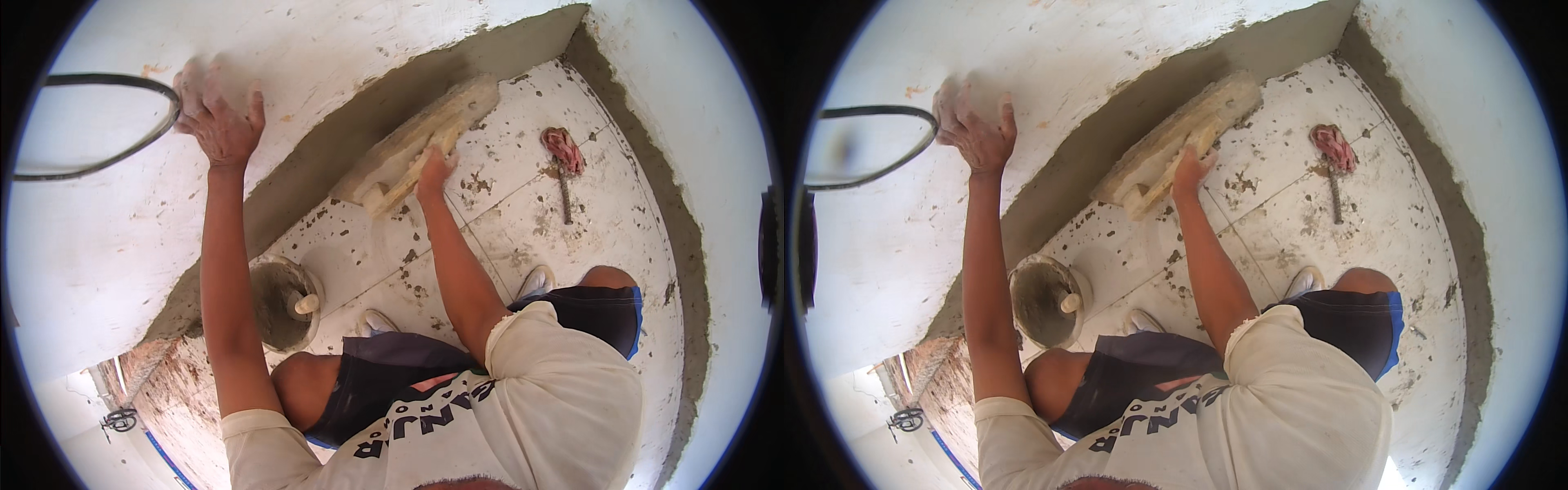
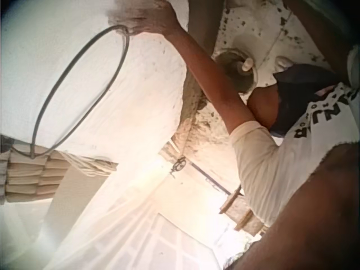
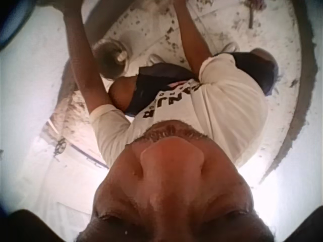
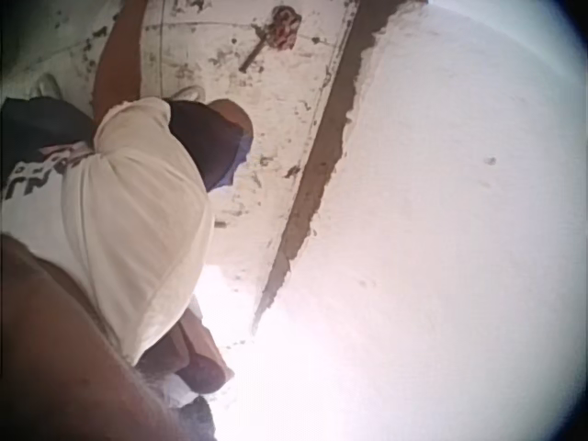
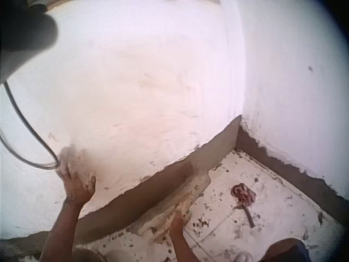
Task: The person applies mortar to the base of a wall using a trowel and then smooths it over with a wooden float.
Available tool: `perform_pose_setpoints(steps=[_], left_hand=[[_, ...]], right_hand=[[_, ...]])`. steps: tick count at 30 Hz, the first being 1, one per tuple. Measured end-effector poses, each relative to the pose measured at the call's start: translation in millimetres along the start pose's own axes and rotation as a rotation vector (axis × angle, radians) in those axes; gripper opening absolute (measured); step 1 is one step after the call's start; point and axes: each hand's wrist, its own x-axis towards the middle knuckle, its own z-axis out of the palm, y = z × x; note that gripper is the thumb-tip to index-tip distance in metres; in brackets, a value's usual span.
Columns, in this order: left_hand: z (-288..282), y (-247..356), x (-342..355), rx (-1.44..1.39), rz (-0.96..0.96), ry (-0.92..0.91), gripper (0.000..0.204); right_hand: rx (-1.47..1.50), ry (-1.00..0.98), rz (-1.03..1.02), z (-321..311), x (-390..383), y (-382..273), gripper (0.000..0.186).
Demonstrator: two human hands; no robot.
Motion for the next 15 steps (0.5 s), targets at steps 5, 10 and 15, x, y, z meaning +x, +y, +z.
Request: perform_pose_setpoints(steps=[5,10,15], left_hand=[[26,8,4,0.169,-0.036,0.043,0.061],[30,7,0,0.181,-0.042,0.056,0.058],[24,1,-2,0.246,-0.027,0.079,0.061]], right_hand=[[0.207,-0.113,0.181,5,43,29,0.032],[0.202,-0.050,0.208,17,72,56,0.029],[0.181,-0.097,0.348,21,60,86,0.029]])
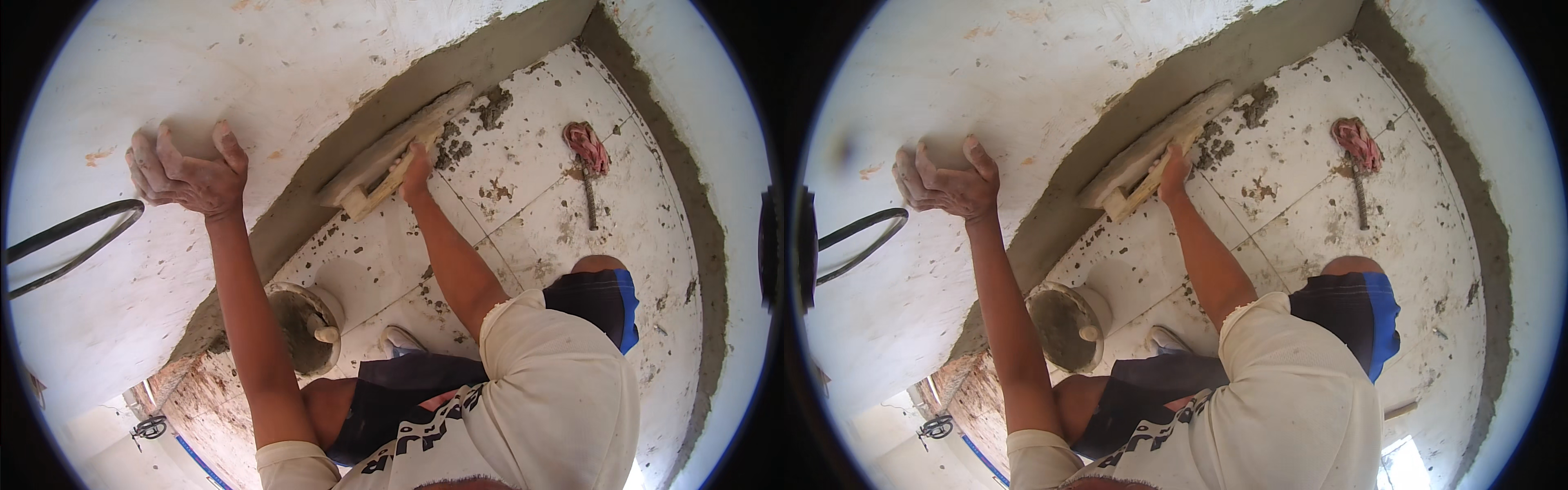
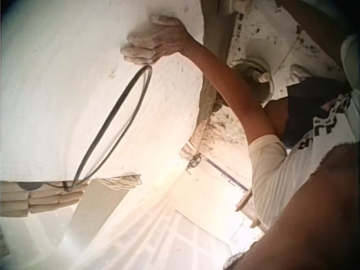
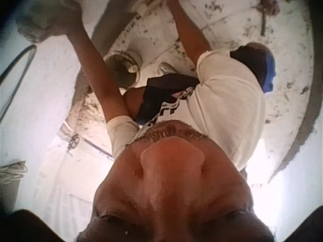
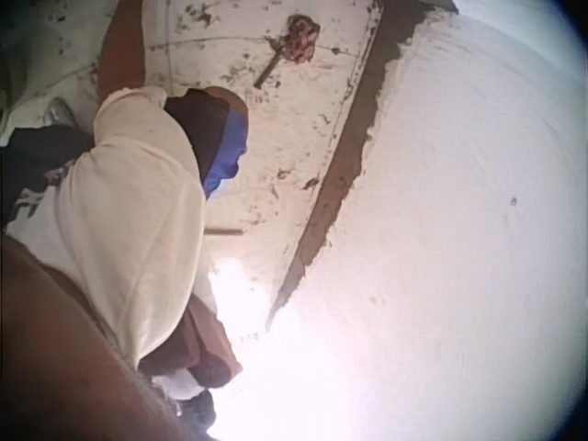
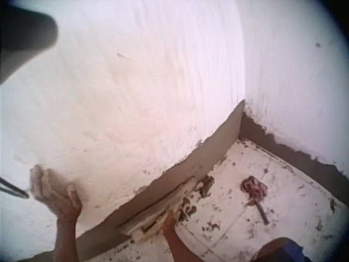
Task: The person applies mortar to the base of a wall using a trowel and then smooths it over with a wooden float.
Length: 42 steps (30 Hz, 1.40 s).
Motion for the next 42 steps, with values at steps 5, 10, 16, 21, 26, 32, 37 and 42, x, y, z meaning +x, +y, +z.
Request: perform_pose_setpoints(steps=[5,10,16,21,26,32,37,42], left_hand=[[5,8,0,0.004,-0.010,-0.001,0.061],[4,4,-1,-0.058,-0.005,0.010,0.061],[-1,1,3,-0.077,-0.009,0.012,0.058],[3,8,7,-0.091,-0.014,0.030,0.060],[2,6,2,-0.051,-0.014,0.009,0.061],[0,12,5,0.010,-0.013,-0.005,0.065],[0,14,10,0.020,0.006,0.017,0.068],[-1,4,6,0.016,0.022,0.002,0.067]], right_hand=[[-0.037,0.013,0.023,2,-27,56,0.037],[0.046,-0.145,0.067,60,-111,96,0.042],[0.028,-0.258,-0.091,77,-133,43,0.038],[0.096,-0.077,-0.078,13,-39,-27,0.025],[0.046,-0.051,-0.061,-15,12,-56,0.020],[-0.008,-0.093,-0.039,-6,27,-43,0.024],[0.036,-0.081,0.073,15,-11,13,0.029],[0.057,-0.158,0.059,72,-102,57,0.033]])
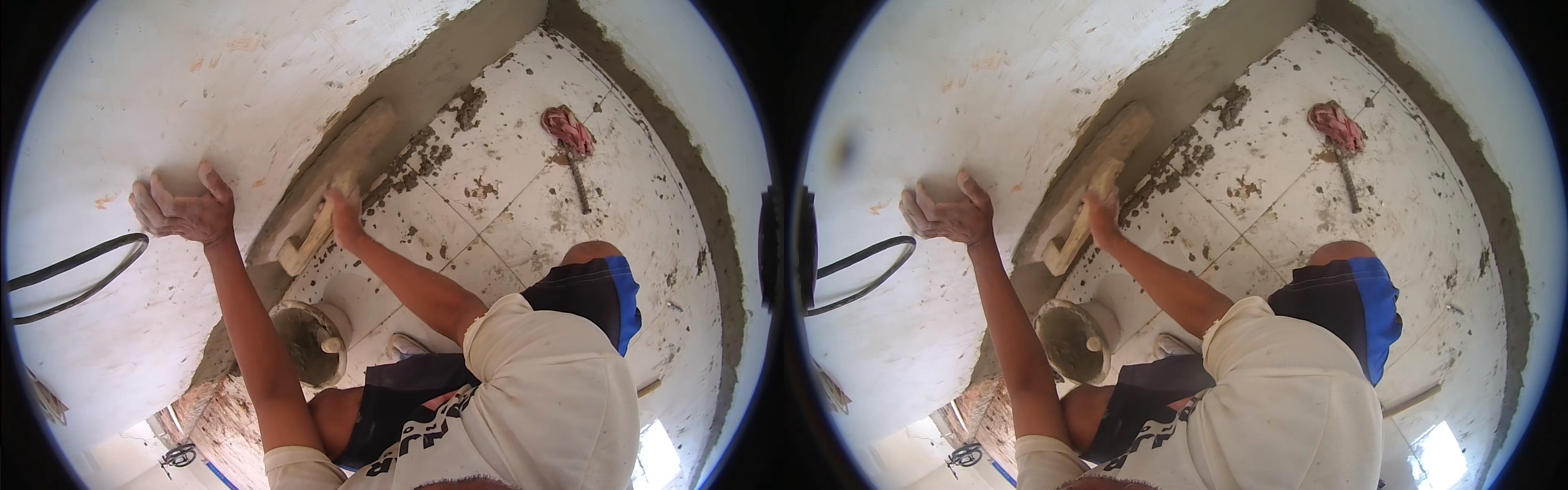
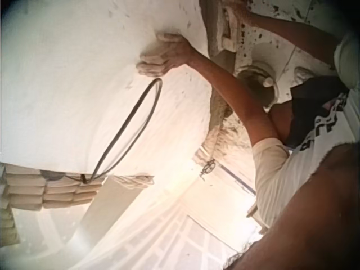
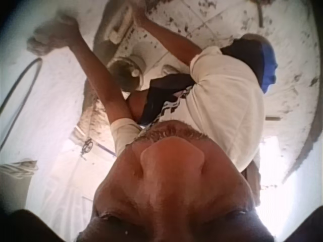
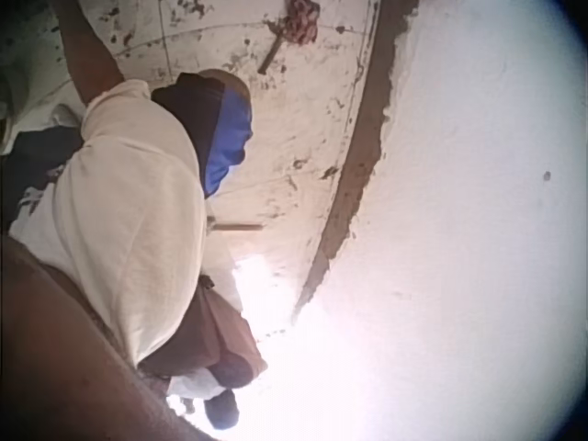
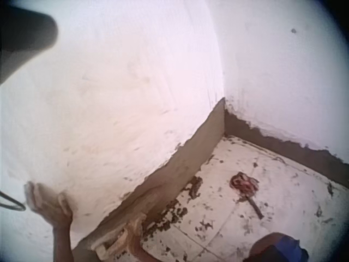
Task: The person applies mortar to the base of a wall using a trowel and then smooths it over with a wooden float.
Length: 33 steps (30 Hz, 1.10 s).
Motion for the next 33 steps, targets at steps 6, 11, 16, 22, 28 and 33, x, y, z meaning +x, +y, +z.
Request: perform_pose_setpoints(steps=[6,11,16,22,28,33], left_hand=[[2,3,0,-0.041,-0.006,0.009,0.063],[-2,6,5,-0.049,0.013,0.017,0.062],[-2,10,6,-0.039,0.008,0.012,0.063],[1,9,4,-0.021,0.013,0.018,0.066],[-2,14,8,0.046,0.012,-0.005,0.069],[-3,10,4,0.031,0.027,-0.026,0.071]], right_hand=[[-0.022,-0.086,-0.109,7,-17,-29,0.038],[0.018,0.036,-0.181,-37,48,-114,0.026],[-0.119,0.073,-0.228,-76,110,-207,0.019],[-0.206,0.037,-0.214,-73,139,-242,0.025],[-0.243,0.032,-0.193,-50,111,-183,0.033],[-0.223,0.021,-0.259,16,47,-131,0.034]])
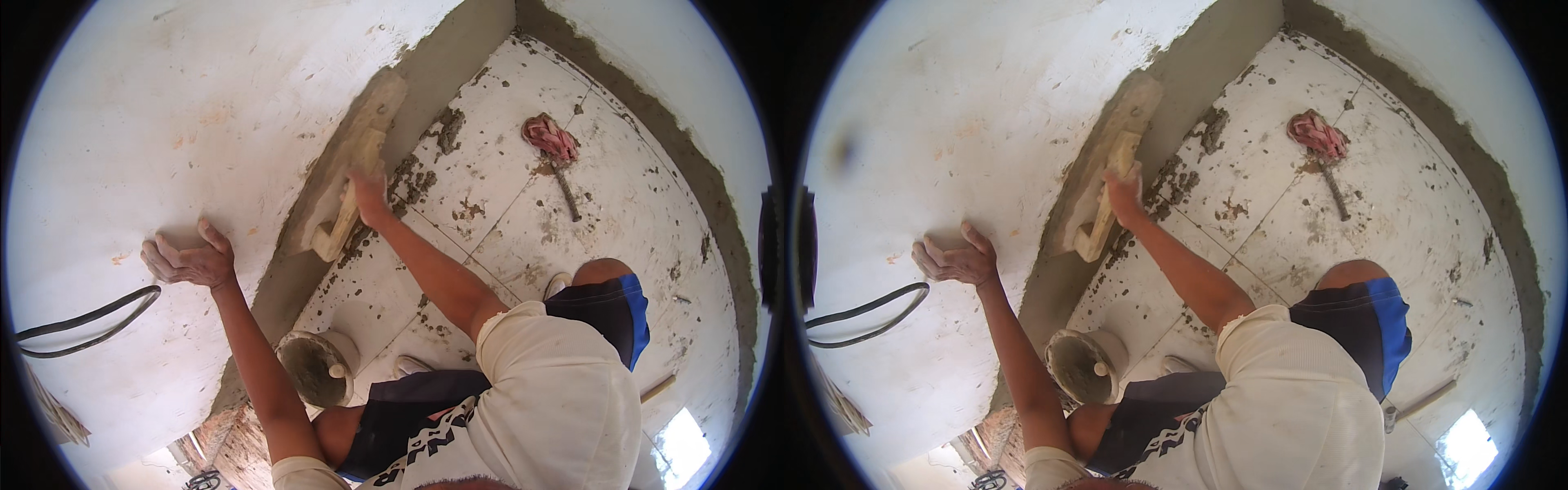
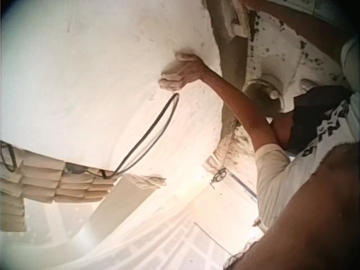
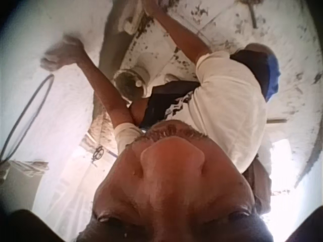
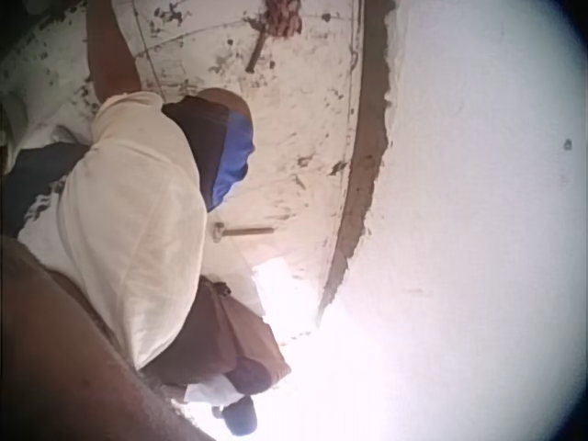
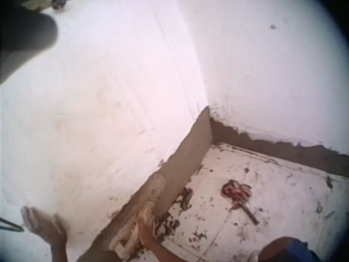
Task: The person applies mortar to the base of a wall using a trowel and then smooths it over with a wooden float.
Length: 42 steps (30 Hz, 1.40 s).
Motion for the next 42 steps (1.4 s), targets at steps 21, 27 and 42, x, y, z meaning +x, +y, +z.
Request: perform_pose_setpoints(steps=[21,27,42], left_hand=[[-6,49,95,-0.377,0.179,-0.137,0.072],[26,77,211,-0.228,0.265,-0.012,0.071],[37,93,204,-0.021,0.315,-0.027,0.074]], right_hand=[[-0.027,0.223,-0.243,-71,125,-140,0.035],[-0.084,0.245,-0.261,-74,151,-194,0.041],[-0.379,0.224,-0.145,-75,178,-226,0.065]])
